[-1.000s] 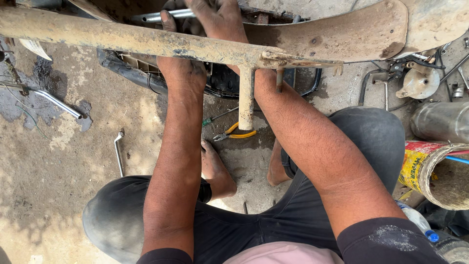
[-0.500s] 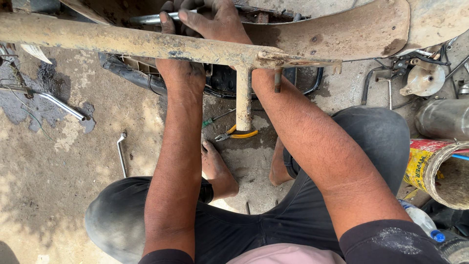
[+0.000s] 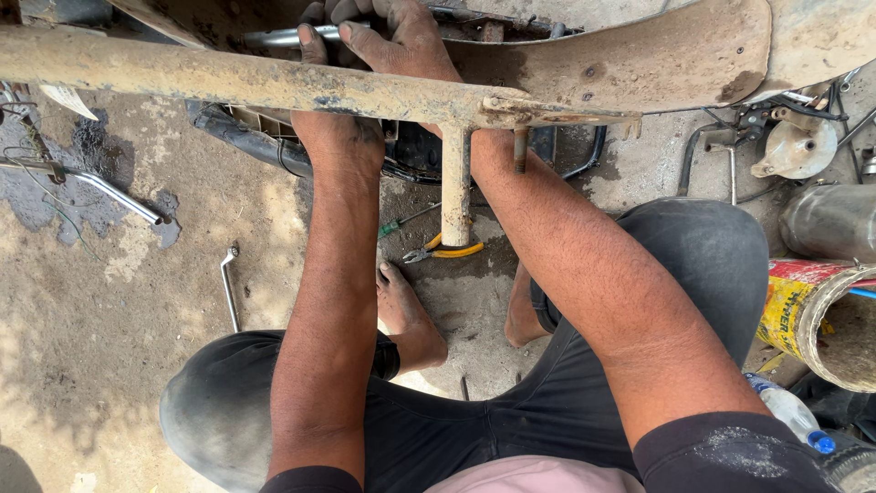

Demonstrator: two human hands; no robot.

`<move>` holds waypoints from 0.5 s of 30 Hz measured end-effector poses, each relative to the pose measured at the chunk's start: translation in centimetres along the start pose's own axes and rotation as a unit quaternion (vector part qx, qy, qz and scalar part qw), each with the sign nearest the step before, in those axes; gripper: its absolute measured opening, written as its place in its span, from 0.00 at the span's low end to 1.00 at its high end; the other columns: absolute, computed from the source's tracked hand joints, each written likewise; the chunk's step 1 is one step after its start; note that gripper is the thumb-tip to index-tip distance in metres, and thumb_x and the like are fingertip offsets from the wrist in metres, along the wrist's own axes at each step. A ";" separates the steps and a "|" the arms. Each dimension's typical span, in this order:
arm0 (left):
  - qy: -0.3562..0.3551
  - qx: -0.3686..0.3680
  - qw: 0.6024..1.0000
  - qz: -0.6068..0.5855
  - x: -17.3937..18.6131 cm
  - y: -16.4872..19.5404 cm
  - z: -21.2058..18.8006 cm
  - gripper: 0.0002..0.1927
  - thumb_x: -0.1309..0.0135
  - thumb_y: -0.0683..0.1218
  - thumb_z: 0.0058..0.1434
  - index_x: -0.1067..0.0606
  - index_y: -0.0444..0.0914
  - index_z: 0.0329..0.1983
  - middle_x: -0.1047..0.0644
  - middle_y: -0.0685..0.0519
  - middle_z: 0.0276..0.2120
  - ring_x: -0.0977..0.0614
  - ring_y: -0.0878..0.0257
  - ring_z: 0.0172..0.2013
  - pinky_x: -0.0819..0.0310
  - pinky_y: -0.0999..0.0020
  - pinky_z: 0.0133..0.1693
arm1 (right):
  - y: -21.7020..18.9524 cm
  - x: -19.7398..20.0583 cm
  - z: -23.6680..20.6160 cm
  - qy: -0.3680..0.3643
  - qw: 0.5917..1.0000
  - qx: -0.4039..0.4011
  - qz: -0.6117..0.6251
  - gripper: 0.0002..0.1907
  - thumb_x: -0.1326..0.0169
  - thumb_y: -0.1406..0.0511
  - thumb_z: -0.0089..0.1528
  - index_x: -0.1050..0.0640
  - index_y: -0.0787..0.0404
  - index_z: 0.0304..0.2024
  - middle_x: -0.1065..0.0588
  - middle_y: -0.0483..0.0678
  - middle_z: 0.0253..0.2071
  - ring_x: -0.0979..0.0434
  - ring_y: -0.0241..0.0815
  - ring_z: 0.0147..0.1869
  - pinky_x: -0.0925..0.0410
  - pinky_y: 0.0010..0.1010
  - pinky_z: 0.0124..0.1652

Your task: The person sits on the ground beside a motorcycle frame and works on components under the body panel, using pliers and a screwdriver to loosen, adjust and manipulate parts and fasteners, handling small hardware pieces one at a time.

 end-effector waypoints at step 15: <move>-0.082 -0.034 0.996 -0.027 -1.4 0.5 -0.3 0.20 0.57 0.50 0.74 0.33 0.35 0.64 0.24 0.43 0.50 0.17 0.58 0.49 0.16 0.61 0.49 | 0.8 0.5 0.1 0.027 0.999 -0.031 -0.034 0.11 0.42 0.60 0.69 0.22 0.62 0.47 0.23 0.47 0.40 0.20 0.36 0.48 0.22 0.35 0.52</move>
Point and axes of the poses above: each hand's wrist, its own z-axis towards the middle knuckle, its own x-axis out of the back of the hand, y = z × x, the point moved 8 cm from there along z, towards the middle knuckle
